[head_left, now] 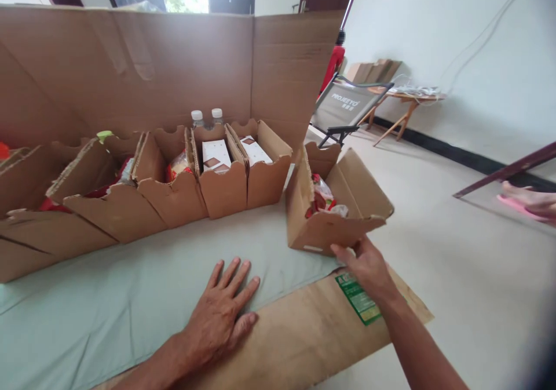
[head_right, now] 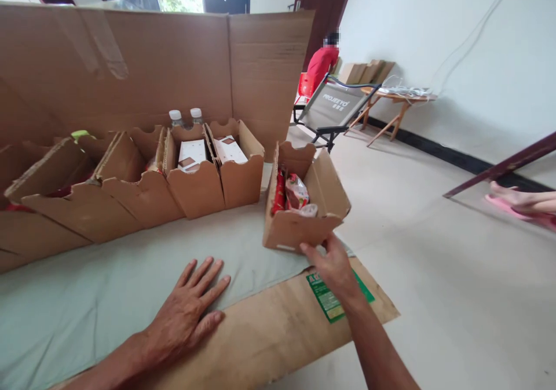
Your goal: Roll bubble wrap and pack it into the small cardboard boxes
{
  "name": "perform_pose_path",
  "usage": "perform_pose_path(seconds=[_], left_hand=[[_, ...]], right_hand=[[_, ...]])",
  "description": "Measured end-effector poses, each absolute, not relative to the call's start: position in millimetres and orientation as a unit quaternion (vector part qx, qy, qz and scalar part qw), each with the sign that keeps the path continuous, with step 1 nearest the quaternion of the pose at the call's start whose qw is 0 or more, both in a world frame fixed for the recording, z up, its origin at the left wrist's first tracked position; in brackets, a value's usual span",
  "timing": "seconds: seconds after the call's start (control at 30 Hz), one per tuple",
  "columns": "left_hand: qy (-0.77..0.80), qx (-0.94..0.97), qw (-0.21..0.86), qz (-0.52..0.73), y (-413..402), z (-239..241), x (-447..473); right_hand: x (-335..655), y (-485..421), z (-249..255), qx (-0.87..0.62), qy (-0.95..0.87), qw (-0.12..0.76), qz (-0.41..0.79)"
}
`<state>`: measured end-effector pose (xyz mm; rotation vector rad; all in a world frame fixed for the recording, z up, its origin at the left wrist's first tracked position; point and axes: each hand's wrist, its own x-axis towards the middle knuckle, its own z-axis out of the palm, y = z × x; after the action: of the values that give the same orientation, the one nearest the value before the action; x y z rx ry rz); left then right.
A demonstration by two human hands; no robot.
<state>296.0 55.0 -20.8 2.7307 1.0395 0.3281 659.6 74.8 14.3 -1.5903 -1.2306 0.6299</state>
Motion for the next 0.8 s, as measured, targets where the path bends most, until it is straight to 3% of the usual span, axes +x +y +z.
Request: perform_pose_path(seconds=[0.3, 0.53, 0.63, 0.8], left_hand=[[0.363, 0.920, 0.105, 0.105, 56, -18, 298], [0.365, 0.918, 0.129, 0.087, 55, -10, 299], [0.369, 0.914, 0.141, 0.091, 55, -10, 299], [0.364, 0.911, 0.169, 0.095, 56, -7, 300]], right_hand=[[702, 214, 38, -0.582, -0.562, 0.495, 0.317], [676, 254, 31, -0.586, -0.580, 0.487, 0.288], [673, 240, 40, -0.614, -0.582, 0.477, 0.239], [641, 197, 79, -0.650, -0.541, 0.531, 0.053]])
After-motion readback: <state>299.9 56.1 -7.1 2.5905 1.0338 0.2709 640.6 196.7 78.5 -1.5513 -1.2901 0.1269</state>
